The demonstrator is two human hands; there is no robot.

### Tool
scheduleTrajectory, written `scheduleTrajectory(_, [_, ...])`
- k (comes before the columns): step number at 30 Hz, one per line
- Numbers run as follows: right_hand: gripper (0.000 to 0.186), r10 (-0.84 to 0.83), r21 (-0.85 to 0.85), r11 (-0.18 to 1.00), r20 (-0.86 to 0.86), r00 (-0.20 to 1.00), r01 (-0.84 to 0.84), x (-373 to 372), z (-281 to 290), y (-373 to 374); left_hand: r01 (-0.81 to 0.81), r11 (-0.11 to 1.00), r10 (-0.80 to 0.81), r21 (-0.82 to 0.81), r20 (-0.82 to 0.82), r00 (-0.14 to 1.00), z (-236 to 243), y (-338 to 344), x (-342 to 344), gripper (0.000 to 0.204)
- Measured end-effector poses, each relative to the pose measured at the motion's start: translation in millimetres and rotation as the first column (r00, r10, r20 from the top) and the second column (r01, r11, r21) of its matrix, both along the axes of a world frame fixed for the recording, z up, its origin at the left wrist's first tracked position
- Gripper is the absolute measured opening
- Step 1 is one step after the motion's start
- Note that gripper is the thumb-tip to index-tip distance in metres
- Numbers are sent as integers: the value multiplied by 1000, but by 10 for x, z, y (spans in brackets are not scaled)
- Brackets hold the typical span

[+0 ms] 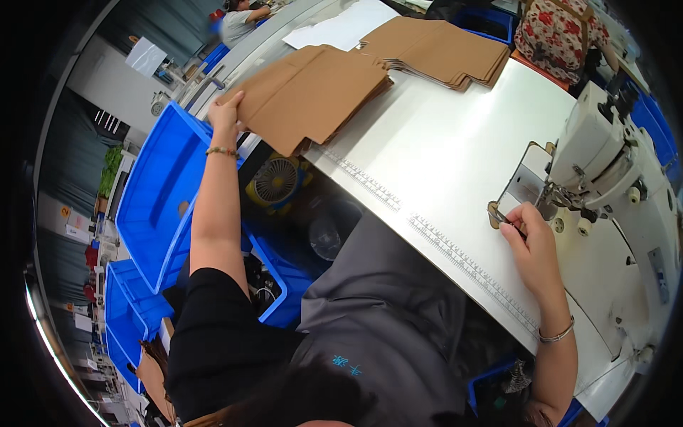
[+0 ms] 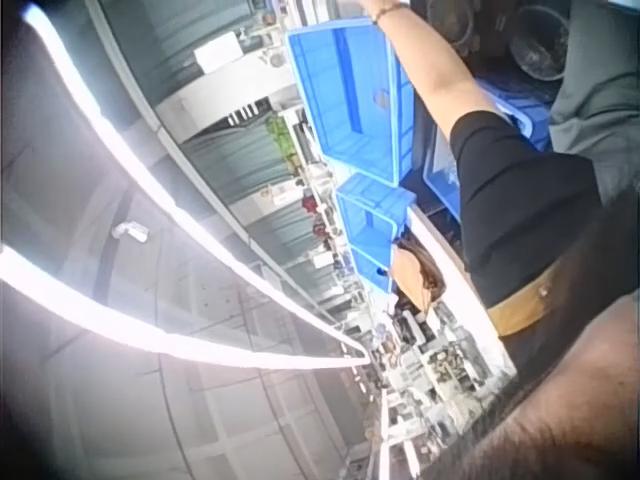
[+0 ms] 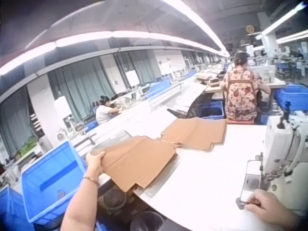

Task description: Sewing together pieces of brown leather using an industrial sewing machine and trimming thread with snips.

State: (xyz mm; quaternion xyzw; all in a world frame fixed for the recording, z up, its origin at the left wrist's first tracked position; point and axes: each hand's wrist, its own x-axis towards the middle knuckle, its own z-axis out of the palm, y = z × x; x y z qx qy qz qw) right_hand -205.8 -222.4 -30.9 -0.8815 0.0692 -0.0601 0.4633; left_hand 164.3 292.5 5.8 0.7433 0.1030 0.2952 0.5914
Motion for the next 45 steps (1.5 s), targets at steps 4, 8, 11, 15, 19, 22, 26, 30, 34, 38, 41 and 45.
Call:
scheduleTrajectory(4, [15,70,-31,997,-13,997,-71,21,69,25,-62,998,62,15,0,998,158,597,96,90])
scheduleTrajectory(8, [16,64,-34,997,5,998,-63,12,51,24,-264,947,279,182,-63,958,-81,379,76,95])
scheduleTrajectory(11, [16,44,-51,998,-7,999,-44,-5,39,7,-240,956,252,167,-56,966,-234,12,-197,99])
scheduleTrajectory(15, [16,66,-34,997,12,998,-65,25,47,42,-79,975,107,-209,127,986,-520,-100,-670,95])
scheduleTrajectory(19, [16,51,-29,998,-25,998,-51,19,84,60,-78,996,70,33,207,976,-380,-431,-624,89])
scheduleTrajectory(22, [16,33,-23,999,-40,999,-34,26,34,42,-186,928,163,323,97,982,-67,-828,-670,89])
scheduleTrajectory(26, [16,37,-29,999,-24,999,-38,20,64,57,-218,859,260,463,-27,965,-272,-696,-657,89])
scheduleTrajectory(30, [17,38,-21,999,9,999,-38,19,99,82,-264,799,327,540,-24,945,-502,-581,-700,87])
scheduleTrajectory(34, [22,22,-19,1000,-24,999,-22,9,78,38,-325,561,116,761,316,941,-63,-1288,-976,69])
scheduleTrajectory(38, [29,66,-128,989,-15,998,-68,30,79,57,-121,377,-432,918,290,854,256,-1989,-997,31])
scheduleTrajectory(41, [30,81,-155,985,2,997,-80,30,49,70,66,369,-660,927,211,721,212,-2639,-808,19])
scheduleTrajectory(45, [30,99,-235,968,17,995,-92,-4,-14,45,181,260,-688,948,50,724,66,-3463,-536,20])
